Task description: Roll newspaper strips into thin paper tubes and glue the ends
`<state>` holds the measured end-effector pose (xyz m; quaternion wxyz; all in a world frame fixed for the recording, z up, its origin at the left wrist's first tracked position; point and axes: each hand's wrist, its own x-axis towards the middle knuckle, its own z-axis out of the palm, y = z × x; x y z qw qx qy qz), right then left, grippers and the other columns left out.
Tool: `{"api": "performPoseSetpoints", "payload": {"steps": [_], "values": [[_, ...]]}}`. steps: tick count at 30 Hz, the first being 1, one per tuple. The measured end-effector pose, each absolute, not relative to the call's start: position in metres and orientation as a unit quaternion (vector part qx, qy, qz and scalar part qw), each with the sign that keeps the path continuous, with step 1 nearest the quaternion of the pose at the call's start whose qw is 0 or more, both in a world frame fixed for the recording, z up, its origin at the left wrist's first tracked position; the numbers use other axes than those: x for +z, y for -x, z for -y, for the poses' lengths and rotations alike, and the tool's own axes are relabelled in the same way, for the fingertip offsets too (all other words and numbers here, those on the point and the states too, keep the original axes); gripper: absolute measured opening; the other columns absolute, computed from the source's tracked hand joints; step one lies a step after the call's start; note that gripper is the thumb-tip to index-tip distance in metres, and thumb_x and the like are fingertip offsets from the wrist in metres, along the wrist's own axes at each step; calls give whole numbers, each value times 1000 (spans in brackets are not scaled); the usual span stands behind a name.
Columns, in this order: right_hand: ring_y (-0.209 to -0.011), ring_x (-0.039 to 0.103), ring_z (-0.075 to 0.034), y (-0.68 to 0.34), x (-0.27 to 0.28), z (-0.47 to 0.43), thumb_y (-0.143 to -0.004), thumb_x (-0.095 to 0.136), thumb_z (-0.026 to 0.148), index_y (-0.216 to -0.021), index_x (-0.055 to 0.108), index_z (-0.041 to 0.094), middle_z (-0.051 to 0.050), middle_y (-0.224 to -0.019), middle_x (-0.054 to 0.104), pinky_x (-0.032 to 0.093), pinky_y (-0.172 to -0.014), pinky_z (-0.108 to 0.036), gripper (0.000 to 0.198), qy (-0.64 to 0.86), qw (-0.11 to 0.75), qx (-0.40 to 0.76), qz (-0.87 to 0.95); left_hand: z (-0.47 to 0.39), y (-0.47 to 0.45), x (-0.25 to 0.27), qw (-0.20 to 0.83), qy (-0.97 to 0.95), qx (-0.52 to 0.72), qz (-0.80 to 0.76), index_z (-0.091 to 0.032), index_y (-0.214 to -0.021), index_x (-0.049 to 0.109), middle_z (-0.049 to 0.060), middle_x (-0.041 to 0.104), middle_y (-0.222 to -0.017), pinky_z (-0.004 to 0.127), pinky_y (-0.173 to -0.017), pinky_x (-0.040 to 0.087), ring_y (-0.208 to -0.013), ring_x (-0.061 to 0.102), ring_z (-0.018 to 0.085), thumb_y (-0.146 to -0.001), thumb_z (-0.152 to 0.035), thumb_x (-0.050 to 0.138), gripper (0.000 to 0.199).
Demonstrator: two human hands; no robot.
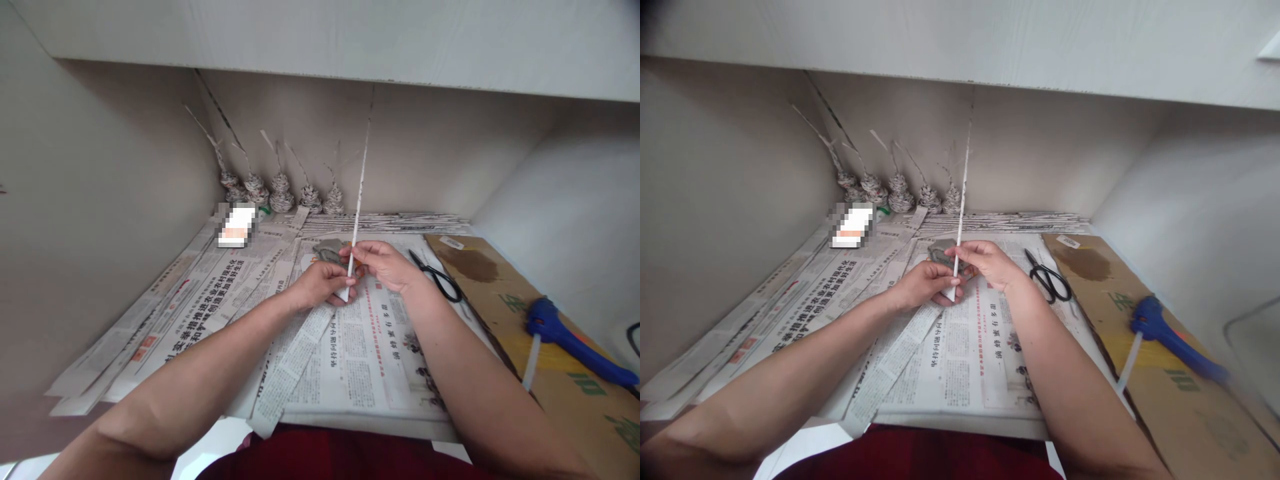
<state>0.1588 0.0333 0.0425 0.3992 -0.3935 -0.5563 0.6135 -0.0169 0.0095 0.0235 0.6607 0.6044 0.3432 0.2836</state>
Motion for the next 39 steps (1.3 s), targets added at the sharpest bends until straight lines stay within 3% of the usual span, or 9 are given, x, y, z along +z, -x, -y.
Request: {"api": "performPoseSetpoints", "payload": {"steps": [5, 10, 15, 20, 25, 29, 34, 39], "values": [[-60, 55, -10, -157, 41, -35, -64, 79, 40, -69, 67, 16, -2, -77, 67, 39, -52, -23, 27, 422, 454, 581, 527, -10, 17, 23, 664, -606, 273, -341, -10, -80, 66, 8, 67, -81, 27, -61, 56, -74, 65, 16, -76, -43, 67, 33], [-64, 58, -12, -158, 41, -35, -72, 72, 45, -87, 72, 16, -5, -85, 68, 43, -58, -26, 33, 395, 400, 608, 561, -9, 16, 23, 663, -598, 285, -350, -10, -83, 66, 8, 67, -81, 27, -60, 56, -74, 65, 16, -75, -41, 68, 32], [-58, 53, -9, -157, 40, -36, -65, 78, 40, -68, 68, 16, -1, -73, 66, 37, -52, -23, 27, 421, 460, 571, 534, -9, 16, 23, 667, -602, 272, -344, -11, -82, 66, 7, 67, -79, 27, -58, 55, -71, 65, 16, -73, -44, 69, 34], [-64, 58, -13, -158, 41, -35, -70, 73, 45, -83, 71, 16, -5, -81, 68, 42, -57, -26, 32, 395, 403, 609, 557, -9, 16, 22, 664, -601, 285, -341, -11, -80, 65, 7, 67, -80, 27, -59, 55, -71, 65, 15, -73, -44, 69, 33], [-59, 55, -10, -157, 41, -36, -63, 80, 38, -64, 64, 17, -1, -71, 65, 38, -52, -23, 27, 414, 471, 581, 518, -10, 17, 21, 663, -608, 275, -339, -11, -82, 66, 8, 67, -81, 27, -59, 55, -70, 65, 16, -74, -44, 68, 34], [-66, 58, -13, -159, 40, -37, -69, 74, 44, -83, 71, 17, -4, -82, 68, 41, -56, -25, 31, 398, 418, 607, 546, -10, 17, 20, 663, -602, 288, -338, -12, -81, 65, 7, 67, -81, 27, -59, 55, -69, 65, 15, -75, -44, 68, 33], [-60, 55, -11, -158, 39, -37, -64, 79, 40, -68, 67, 16, -2, -73, 66, 39, -53, -24, 27, 421, 447, 582, 532, -8, 16, 24, 665, -604, 274, -343, -11, -80, 65, 8, 67, -81, 27, -59, 55, -70, 65, 16, -75, -43, 67, 33], [-69, 59, -13, -159, 39, -36, -70, 74, 44, -86, 71, 17, -4, -82, 68, 41, -57, -25, 31, 397, 415, 609, 547, -8, 16, 24, 660, -604, 280, -348, -11, -79, 65, 8, 67, -81, 26, -58, 55, -70, 65, 15, -75, -43, 67, 32]]}}
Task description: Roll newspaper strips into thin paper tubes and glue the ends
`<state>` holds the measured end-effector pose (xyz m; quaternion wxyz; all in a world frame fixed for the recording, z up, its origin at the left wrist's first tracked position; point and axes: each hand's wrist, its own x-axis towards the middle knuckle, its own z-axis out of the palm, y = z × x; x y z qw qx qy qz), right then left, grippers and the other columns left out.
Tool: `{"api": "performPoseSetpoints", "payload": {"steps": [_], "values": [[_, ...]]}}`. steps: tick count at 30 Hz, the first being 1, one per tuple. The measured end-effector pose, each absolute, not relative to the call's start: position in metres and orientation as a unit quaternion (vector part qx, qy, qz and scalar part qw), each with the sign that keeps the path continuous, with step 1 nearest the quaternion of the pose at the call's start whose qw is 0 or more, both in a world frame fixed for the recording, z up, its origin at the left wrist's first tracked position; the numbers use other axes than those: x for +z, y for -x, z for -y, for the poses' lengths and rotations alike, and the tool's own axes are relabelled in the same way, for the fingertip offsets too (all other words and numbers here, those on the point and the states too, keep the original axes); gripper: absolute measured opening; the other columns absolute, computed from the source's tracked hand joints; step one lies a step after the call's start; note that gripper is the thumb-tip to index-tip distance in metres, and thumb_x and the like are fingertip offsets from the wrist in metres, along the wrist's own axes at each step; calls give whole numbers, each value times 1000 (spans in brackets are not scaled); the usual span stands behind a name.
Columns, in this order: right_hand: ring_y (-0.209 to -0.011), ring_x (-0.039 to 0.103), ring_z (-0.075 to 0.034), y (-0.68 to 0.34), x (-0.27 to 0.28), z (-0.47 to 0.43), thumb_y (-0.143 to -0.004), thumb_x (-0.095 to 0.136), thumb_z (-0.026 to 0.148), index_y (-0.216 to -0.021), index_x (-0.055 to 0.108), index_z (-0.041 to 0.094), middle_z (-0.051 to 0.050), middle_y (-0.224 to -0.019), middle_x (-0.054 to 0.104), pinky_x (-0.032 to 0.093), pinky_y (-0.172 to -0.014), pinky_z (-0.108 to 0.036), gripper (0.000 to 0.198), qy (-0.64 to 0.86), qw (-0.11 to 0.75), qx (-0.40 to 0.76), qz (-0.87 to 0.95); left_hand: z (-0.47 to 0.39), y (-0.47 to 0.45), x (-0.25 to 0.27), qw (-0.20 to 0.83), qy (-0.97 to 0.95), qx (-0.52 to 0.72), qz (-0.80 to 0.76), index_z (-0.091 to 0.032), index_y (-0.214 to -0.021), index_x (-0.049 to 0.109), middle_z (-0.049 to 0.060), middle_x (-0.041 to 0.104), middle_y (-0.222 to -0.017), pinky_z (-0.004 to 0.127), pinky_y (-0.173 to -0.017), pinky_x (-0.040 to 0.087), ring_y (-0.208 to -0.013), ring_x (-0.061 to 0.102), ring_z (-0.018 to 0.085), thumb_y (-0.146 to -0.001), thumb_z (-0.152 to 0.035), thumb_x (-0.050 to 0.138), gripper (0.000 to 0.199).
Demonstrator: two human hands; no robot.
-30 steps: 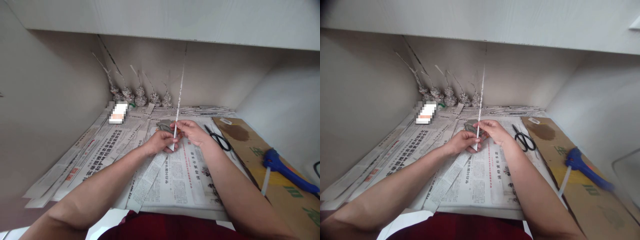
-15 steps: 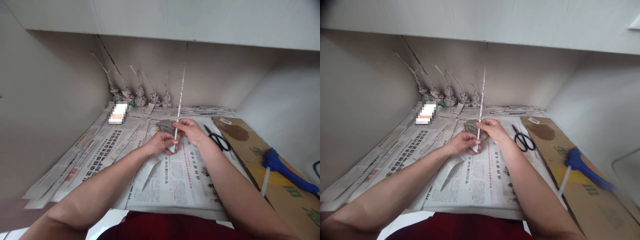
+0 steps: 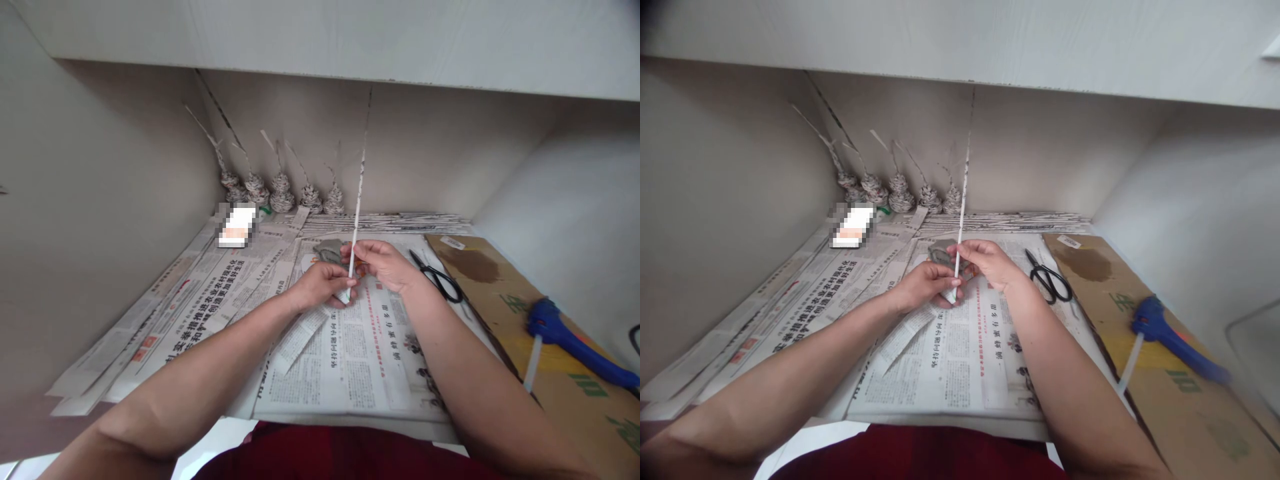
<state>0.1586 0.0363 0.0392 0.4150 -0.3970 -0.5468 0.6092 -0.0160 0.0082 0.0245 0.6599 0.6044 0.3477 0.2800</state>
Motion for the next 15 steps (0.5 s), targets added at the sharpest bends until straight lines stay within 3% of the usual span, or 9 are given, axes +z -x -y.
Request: {"api": "performPoseSetpoints", "payload": {"steps": [5, 10, 15], "values": [[-61, 56, -11, -157, 39, -37, -63, 80, 37, -67, 65, 16, -1, -71, 66, 38, -52, -23, 26, 418, 463, 588, 516, -9, 16, 23, 659, -614, 266, -344, -11, -80, 65, 6, 65, -79, 26, -56, 55, -70, 64, 15, -75, -42, 66, 31], [-76, 61, -16, -159, 41, -35, -69, 75, 42, -86, 71, 17, -5, -83, 68, 42, -58, -25, 31, 387, 416, 618, 543, -10, 18, 22, 657, -617, 271, -339, -12, -79, 65, 6, 65, -80, 25, -57, 55, -70, 64, 15, -74, -44, 66, 33], [-54, 53, -10, -158, 37, -37, -62, 80, 42, -70, 66, 17, -2, -70, 66, 38, -50, -24, 30, 431, 456, 572, 528, -11, 19, 20, 661, -616, 264, -337, -12, -81, 66, 8, 66, -81, 26, -57, 54, -70, 64, 15, -74, -46, 67, 35]]}}
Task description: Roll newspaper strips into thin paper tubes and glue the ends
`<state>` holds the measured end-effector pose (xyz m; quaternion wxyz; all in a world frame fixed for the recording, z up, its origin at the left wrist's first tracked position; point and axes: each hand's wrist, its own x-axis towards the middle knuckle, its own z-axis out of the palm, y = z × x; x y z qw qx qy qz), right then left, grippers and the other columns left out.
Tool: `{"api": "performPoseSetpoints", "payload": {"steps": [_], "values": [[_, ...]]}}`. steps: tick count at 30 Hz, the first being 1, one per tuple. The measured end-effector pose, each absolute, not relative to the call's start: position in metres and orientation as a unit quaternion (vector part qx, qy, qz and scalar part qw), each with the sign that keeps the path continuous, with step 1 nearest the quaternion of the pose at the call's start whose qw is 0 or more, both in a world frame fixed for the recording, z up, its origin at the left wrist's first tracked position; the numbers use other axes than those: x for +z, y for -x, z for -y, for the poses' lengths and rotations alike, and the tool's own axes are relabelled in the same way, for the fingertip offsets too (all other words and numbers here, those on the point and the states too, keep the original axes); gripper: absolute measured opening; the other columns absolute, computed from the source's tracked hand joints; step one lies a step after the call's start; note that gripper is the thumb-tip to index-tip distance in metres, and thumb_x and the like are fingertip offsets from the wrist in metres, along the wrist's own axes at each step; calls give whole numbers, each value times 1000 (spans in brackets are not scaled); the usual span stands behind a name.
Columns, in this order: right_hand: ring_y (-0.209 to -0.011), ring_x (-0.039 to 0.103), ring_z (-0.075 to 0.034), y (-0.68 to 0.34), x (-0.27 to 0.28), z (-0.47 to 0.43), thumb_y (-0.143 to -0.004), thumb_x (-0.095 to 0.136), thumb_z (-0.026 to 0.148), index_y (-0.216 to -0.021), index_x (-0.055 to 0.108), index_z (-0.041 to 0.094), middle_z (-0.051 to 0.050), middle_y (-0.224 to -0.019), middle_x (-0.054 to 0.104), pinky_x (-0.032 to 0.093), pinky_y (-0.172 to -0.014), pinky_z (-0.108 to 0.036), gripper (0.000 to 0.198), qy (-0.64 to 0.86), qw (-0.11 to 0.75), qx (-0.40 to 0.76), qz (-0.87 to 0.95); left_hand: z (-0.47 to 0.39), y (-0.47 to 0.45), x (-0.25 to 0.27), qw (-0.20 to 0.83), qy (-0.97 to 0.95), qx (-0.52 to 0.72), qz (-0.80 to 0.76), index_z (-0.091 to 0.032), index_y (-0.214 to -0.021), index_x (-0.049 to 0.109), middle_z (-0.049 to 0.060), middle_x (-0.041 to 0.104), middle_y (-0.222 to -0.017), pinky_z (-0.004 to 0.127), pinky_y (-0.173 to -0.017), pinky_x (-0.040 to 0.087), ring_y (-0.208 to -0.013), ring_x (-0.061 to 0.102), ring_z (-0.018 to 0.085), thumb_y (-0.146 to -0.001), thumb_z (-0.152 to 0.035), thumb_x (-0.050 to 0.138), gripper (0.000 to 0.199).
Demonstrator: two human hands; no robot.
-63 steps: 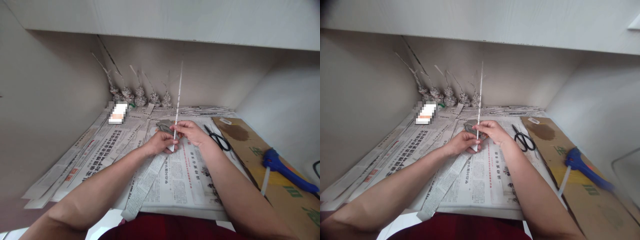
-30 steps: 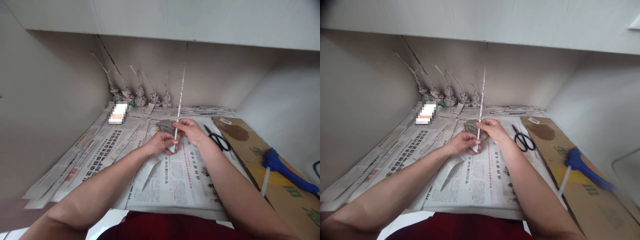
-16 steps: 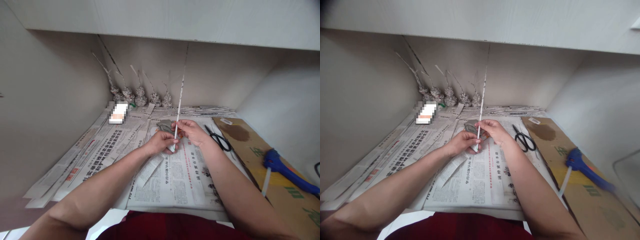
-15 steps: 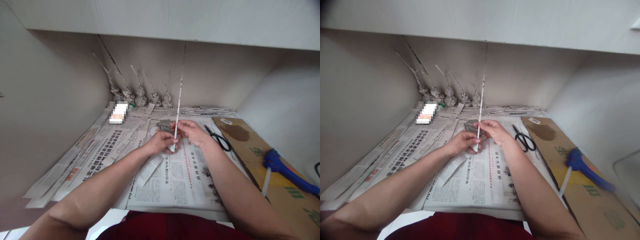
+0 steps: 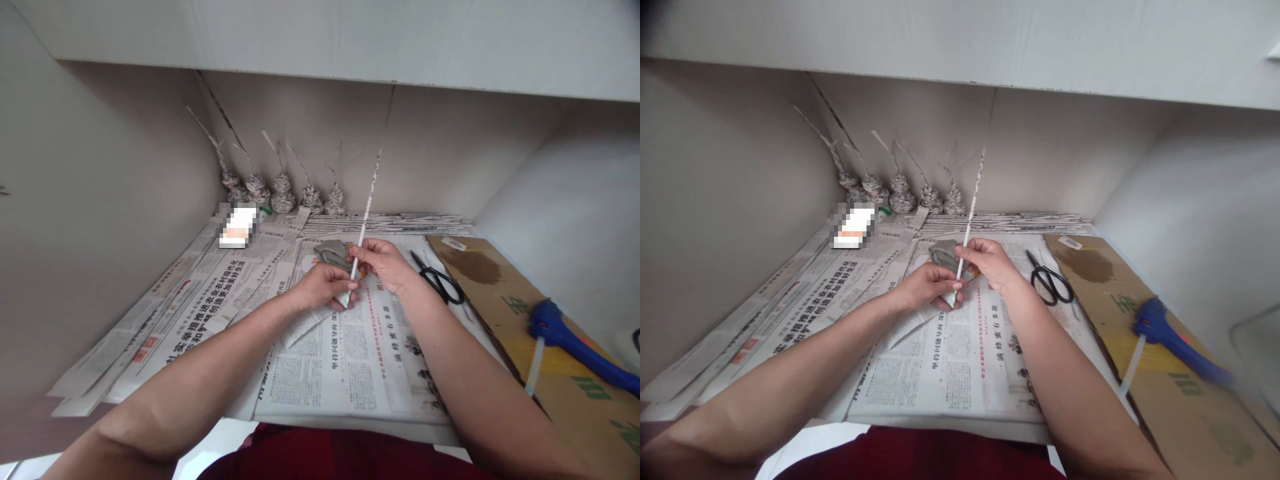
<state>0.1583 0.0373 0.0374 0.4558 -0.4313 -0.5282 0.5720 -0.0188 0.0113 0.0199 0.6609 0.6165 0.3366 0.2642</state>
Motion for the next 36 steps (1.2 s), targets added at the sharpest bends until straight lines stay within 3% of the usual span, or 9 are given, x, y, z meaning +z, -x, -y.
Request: {"api": "performPoseSetpoints", "payload": {"steps": [5, 10, 15, 18, 21, 27, 33, 36], "values": [[-73, 61, -16, -159, 37, -37, -69, 74, 47, -85, 71, 17, -6, -82, 68, 43, -55, -24, 35, 396, 422, 613, 538, -12, 18, 20, 660, -610, 277, -339, -11, -81, 65, 8, 66, -79, 28, -57, 54, -68, 64, 15, -75, -43, 67, 32], [-62, 57, -12, -158, 36, -38, -65, 78, 42, -75, 69, 17, -3, -73, 67, 39, -51, -23, 29, 427, 454, 577, 528, -11, 19, 22, 659, -614, 266, -343, -11, -81, 65, 8, 66, -80, 27, -57, 55, -70, 64, 16, -76, -43, 66, 32], [-78, 62, -17, -160, 37, -37, -71, 73, 45, -86, 71, 17, -6, -86, 68, 43, -57, -24, 32, 394, 424, 605, 547, -12, 19, 22, 653, -615, 270, -350, -10, -79, 64, 9, 66, -81, 27, -57, 55, -69, 64, 16, -74, -45, 67, 35], [-66, 59, -13, -160, 36, -37, -70, 74, 44, -83, 71, 16, -5, -80, 68, 42, -56, -24, 31, 405, 409, 596, 560, -12, 19, 22, 655, -615, 265, -350, -10, -80, 64, 9, 66, -81, 27, -56, 55, -68, 64, 15, -74, -45, 67, 35], [-52, 51, -9, -158, 34, -38, -67, 77, 43, -72, 66, 17, -2, -70, 66, 37, -49, -23, 29, 433, 446, 566, 541, -13, 20, 21, 663, -613, 262, -340, -11, -82, 65, 9, 67, -80, 27, -55, 55, -68, 64, 16, -75, -45, 67, 35], [-68, 59, -14, -161, 37, -37, -74, 69, 49, -90, 71, 17, -6, -83, 67, 41, -53, -23, 36, 399, 408, 592, 569, -15, 20, 20, 663, -605, 265, -351, -11, -81, 65, 8, 67, -80, 28, -56, 55, -68, 65, 16, -73, -45, 68, 34], [-56, 54, -11, -160, 35, -40, -66, 76, 46, -71, 65, 18, -2, -70, 65, 37, -48, -23, 31, 445, 466, 546, 536, -15, 22, 19, 667, -607, 259, -345, -13, -86, 65, 7, 67, -80, 28, -57, 55, -70, 65, 17, -74, -45, 68, 34], [-66, 59, -14, -161, 36, -39, -71, 72, 49, -80, 69, 18, -4, -78, 66, 39, -50, -23, 33, 426, 453, 566, 541, -16, 22, 19, 668, -604, 261, -348, -13, -89, 65, 8, 67, -81, 28, -58, 55, -70, 66, 17, -75, -45, 68, 36]]}}
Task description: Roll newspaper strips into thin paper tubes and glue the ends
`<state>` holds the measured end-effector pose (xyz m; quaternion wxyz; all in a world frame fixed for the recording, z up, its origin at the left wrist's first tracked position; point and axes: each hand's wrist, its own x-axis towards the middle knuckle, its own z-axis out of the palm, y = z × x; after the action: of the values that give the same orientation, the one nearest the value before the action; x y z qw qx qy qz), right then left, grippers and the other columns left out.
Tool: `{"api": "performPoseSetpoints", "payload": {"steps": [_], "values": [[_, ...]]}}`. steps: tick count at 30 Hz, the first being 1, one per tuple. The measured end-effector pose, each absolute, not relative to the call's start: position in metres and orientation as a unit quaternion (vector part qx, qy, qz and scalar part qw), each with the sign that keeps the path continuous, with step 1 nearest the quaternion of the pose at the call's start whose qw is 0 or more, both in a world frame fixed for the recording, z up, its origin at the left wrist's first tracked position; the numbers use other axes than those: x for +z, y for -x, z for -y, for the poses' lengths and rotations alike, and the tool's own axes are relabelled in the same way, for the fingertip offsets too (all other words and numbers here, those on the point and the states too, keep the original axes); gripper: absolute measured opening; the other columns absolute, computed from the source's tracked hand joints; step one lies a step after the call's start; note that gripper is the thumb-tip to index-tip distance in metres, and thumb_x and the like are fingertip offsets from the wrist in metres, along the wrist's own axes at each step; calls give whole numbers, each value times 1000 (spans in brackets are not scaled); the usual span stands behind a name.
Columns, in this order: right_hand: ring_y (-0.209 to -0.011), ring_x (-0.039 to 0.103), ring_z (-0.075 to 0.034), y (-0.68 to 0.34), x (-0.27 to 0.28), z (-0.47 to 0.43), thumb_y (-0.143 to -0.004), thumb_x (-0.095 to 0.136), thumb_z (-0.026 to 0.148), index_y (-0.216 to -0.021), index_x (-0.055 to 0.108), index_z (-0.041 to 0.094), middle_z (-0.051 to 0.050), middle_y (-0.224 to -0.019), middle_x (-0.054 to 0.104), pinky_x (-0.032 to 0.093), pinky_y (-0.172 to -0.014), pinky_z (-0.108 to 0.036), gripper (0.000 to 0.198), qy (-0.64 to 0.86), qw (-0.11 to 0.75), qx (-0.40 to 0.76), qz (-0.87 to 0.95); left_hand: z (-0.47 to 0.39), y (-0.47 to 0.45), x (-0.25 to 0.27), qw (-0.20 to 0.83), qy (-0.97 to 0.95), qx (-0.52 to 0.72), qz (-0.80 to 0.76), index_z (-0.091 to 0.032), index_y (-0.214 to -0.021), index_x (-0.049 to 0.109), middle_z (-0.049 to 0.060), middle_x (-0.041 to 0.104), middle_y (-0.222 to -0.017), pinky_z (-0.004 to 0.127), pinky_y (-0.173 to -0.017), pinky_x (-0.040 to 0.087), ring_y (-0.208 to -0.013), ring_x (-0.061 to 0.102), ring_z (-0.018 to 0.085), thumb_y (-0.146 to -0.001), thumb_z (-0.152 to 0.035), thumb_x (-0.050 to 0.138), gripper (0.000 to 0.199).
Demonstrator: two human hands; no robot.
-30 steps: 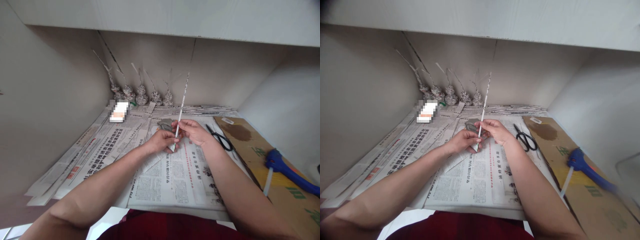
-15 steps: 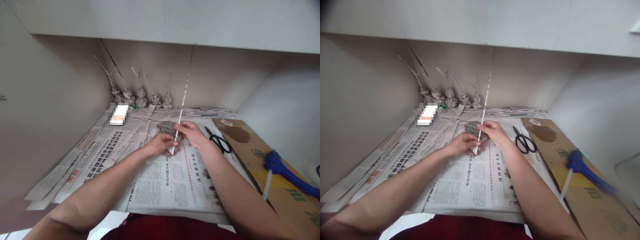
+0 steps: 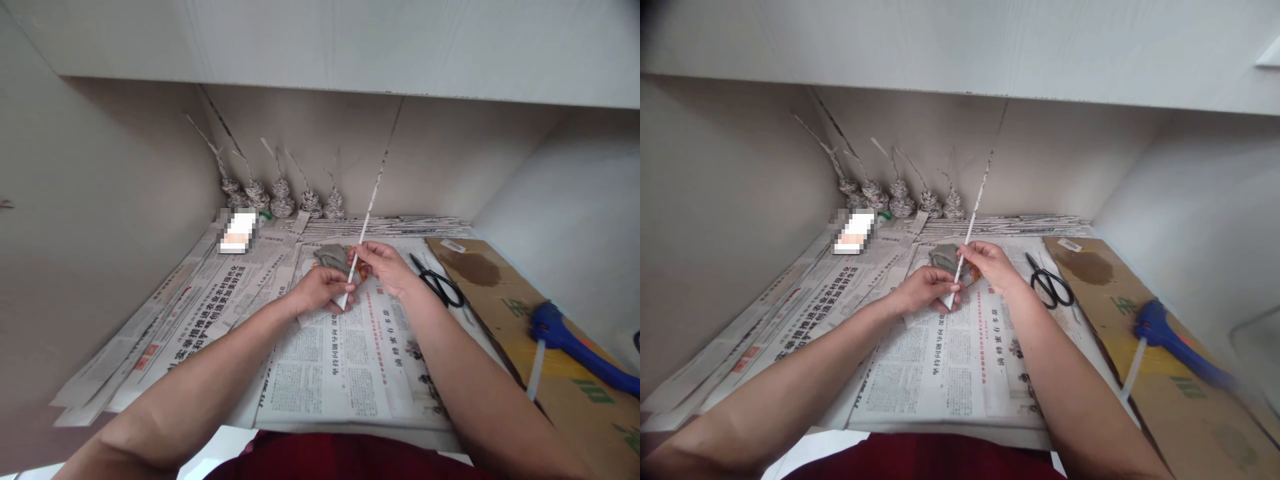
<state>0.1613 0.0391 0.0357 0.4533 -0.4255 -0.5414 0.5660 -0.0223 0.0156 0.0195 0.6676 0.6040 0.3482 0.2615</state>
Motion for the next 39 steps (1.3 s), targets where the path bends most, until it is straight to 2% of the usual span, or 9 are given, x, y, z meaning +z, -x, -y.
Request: {"api": "performPoseSetpoints", "payload": {"steps": [3, 8, 12, 14, 19, 24, 29, 35, 39], "values": [[-70, 60, -15, -162, 36, -39, -73, 69, 49, -88, 72, 17, -7, -86, 68, 42, -54, -24, 36, 409, 415, 583, 567, -15, 22, 21, 667, -599, 262, -357, -13, -88, 65, 8, 67, -82, 27, -58, 55, -71, 65, 16, -74, -45, 69, 35], [-57, 55, -12, -162, 34, -41, -66, 76, 48, -73, 68, 18, -3, -73, 66, 39, -49, -24, 32, 442, 457, 546, 545, -14, 21, 22, 668, -598, 265, -355, -13, -85, 65, 7, 66, -78, 27, -57, 55, -68, 65, 16, -73, -43, 70, 33], [-72, 61, -17, -165, 36, -40, -72, 70, 50, -86, 71, 18, -6, -84, 68, 41, -53, -25, 35, 407, 428, 587, 553, -15, 22, 22, 668, -590, 277, -358, -13, -90, 66, 6, 66, -77, 27, -57, 55, -69, 65, 16, -72, -43, 70, 35], [-73, 61, -16, -166, 35, -40, -73, 71, 48, -88, 71, 18, -6, -85, 68, 41, -54, -25, 34, 401, 420, 592, 559, -15, 22, 21, 669, -590, 275, -360, -13, -91, 66, 6, 66, -77, 27, -57, 55, -69, 65, 16, -73, -41, 70, 34], [-65, 59, -14, -165, 34, -41, -68, 75, 45, -74, 67, 19, -3, -77, 66, 38, -50, -23, 28, 424, 466, 577, 519, -16, 21, 18, 675, -592, 257, -358, -13, -90, 66, 6, 67, -76, 27, -55, 55, -67, 64, 15, -75, -38, 69, 29], [-75, 61, -16, -166, 36, -41, -73, 72, 44, -88, 72, 18, -7, -87, 68, 41, -53, -24, 31, 393, 429, 601, 548, -17, 22, 18, 665, -601, 256, -361, -12, -89, 66, 6, 67, -79, 28, -57, 55, -68, 64, 15, -76, -36, 68, 27], [-66, 60, -15, -166, 35, -42, -66, 78, 44, -74, 68, 18, -3, -73, 66, 40, -50, -24, 29, 434, 466, 560, 529, -17, 23, 17, 667, -604, 250, -358, -13, -94, 65, 6, 66, -79, 26, -56, 54, -70, 64, 15, -76, -36, 67, 29], [-76, 62, -16, -167, 36, -41, -71, 73, 46, -87, 72, 17, -7, -88, 69, 43, -55, -24, 33, 393, 421, 599, 556, -17, 24, 17, 662, -609, 254, -356, -13, -93, 66, 6, 66, -79, 26, -57, 55, -72, 64, 15, -76, -38, 68, 30], [-66, 61, -14, -168, 32, -43, -67, 77, 43, -76, 70, 17, -4, -76, 68, 42, -53, -24, 28, 442, 448, 562, 537, -16, 25, 21, 665, -613, 238, -353, -13, -89, 66, 6, 65, -78, 26, -55, 55, -71, 64, 16, -76, -38, 68, 28]]}}
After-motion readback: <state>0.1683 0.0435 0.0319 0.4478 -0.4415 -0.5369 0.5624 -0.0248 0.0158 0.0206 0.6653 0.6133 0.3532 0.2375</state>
